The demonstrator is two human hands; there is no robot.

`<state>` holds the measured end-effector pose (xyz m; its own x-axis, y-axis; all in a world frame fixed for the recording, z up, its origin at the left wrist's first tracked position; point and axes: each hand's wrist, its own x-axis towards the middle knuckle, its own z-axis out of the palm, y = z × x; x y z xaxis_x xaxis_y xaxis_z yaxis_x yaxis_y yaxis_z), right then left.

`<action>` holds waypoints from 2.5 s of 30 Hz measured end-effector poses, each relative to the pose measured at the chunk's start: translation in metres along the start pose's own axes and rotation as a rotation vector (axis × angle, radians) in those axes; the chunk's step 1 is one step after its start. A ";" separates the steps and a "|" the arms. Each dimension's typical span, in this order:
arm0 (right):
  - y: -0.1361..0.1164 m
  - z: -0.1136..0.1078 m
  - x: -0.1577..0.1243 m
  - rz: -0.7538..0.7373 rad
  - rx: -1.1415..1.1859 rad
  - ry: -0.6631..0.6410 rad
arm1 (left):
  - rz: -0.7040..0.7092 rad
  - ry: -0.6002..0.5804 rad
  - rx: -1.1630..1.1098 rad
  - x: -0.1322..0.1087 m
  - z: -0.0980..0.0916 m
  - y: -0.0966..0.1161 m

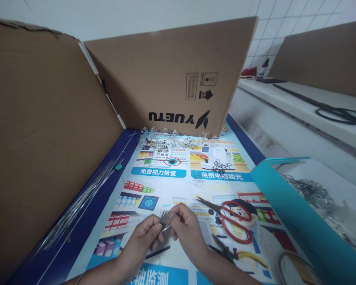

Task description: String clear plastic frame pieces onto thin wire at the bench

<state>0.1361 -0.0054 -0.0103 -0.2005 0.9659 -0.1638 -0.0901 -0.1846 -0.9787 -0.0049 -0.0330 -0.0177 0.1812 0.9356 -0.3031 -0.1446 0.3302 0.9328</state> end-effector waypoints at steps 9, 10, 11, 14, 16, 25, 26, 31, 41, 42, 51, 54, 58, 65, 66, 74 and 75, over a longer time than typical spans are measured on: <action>-0.002 0.001 -0.002 -0.033 0.061 0.004 | -0.030 0.028 -0.046 0.001 -0.002 -0.002; -0.002 0.001 -0.002 -0.047 0.070 0.001 | -0.036 0.028 -0.054 0.001 -0.002 -0.002; -0.001 0.001 -0.002 -0.063 0.083 -0.005 | -0.043 0.029 -0.065 0.001 -0.002 -0.001; 0.001 0.000 -0.003 -0.095 0.139 -0.047 | -0.061 0.028 -0.100 0.002 -0.001 -0.001; 0.002 0.000 -0.004 -0.085 0.187 -0.088 | -0.062 0.026 -0.109 0.002 -0.002 -0.001; 0.000 0.004 -0.005 0.078 0.313 -0.074 | -0.042 -0.014 -0.091 0.000 0.001 0.003; 0.000 0.004 -0.005 0.092 0.309 -0.068 | -0.045 -0.022 -0.096 0.000 0.002 0.003; 0.000 0.005 -0.004 0.107 0.274 -0.066 | -0.047 -0.010 -0.094 0.000 0.000 0.001; 0.003 0.005 -0.002 0.063 0.183 -0.008 | -0.032 0.022 -0.065 0.000 0.000 0.000; 0.003 0.004 -0.002 0.058 0.173 -0.001 | -0.032 0.024 -0.073 0.000 0.000 -0.001; -0.001 0.004 -0.005 0.015 0.172 0.003 | -0.048 0.034 -0.124 0.001 -0.001 -0.002; -0.004 0.004 -0.006 0.018 0.236 -0.048 | -0.046 0.025 -0.134 0.001 -0.001 -0.001; -0.004 0.003 -0.006 0.045 0.308 -0.096 | -0.055 -0.010 -0.150 0.001 -0.002 -0.001; -0.001 0.003 -0.004 0.125 0.239 -0.072 | -0.073 -0.023 -0.111 0.000 0.001 0.000; -0.001 0.003 -0.003 0.120 0.234 -0.075 | -0.075 -0.021 -0.116 0.000 0.001 0.000; -0.002 0.000 0.000 0.077 0.157 -0.060 | -0.106 -0.023 -0.136 -0.001 0.004 0.008; -0.001 0.000 0.000 0.077 0.147 -0.056 | -0.108 -0.023 -0.139 -0.001 0.004 0.009</action>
<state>0.1362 -0.0051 -0.0090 -0.2658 0.9371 -0.2263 -0.2134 -0.2861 -0.9341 -0.0024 -0.0318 -0.0083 0.2251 0.8911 -0.3940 -0.2555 0.4442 0.8587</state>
